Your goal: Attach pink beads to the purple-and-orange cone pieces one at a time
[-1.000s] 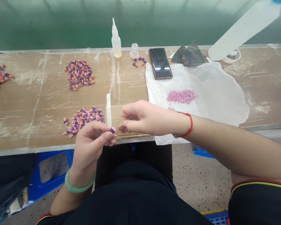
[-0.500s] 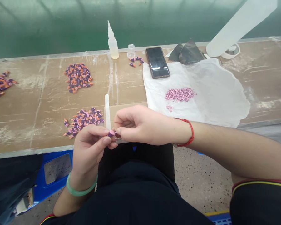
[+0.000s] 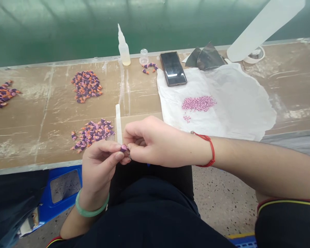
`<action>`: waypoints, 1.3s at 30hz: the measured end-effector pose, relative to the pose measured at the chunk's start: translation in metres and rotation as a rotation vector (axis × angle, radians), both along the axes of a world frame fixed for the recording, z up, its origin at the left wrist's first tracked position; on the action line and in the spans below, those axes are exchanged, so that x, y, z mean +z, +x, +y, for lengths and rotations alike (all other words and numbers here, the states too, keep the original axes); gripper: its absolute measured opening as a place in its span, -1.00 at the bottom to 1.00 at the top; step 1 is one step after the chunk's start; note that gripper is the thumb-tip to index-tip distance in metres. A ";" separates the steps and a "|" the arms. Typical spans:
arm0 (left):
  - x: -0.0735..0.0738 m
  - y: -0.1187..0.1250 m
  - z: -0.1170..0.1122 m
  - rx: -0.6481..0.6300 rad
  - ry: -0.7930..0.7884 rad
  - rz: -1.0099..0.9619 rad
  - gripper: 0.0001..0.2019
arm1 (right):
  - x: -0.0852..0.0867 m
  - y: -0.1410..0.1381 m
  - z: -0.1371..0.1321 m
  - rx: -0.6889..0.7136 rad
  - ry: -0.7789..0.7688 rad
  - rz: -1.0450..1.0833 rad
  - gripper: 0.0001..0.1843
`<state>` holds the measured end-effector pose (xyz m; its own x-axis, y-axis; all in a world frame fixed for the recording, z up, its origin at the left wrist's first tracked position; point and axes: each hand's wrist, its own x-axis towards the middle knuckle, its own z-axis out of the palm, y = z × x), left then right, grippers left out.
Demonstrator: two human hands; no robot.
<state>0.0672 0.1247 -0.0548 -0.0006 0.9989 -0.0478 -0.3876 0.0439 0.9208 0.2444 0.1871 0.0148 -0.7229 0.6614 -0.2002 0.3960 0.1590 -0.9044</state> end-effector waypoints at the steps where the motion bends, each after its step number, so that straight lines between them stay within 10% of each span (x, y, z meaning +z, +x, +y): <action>1: 0.000 0.000 0.000 0.001 -0.004 0.008 -0.84 | 0.000 0.000 -0.001 0.004 0.020 0.000 -0.87; 17: 0.009 -0.002 0.007 -0.012 -0.008 0.113 -0.82 | -0.008 0.009 0.000 -0.058 0.316 -0.020 -0.87; 29: 0.028 -0.111 0.080 -0.224 -0.065 1.254 -0.76 | -0.042 0.082 0.012 -0.604 0.055 -0.225 -0.54; 35: 0.009 -0.106 0.150 0.011 0.245 1.600 -0.88 | -0.043 0.094 0.010 -0.724 0.016 -0.217 -0.60; 39: 0.001 -0.089 0.187 -0.106 0.257 1.804 -0.84 | -0.043 0.102 0.007 -0.779 0.038 -0.213 -0.59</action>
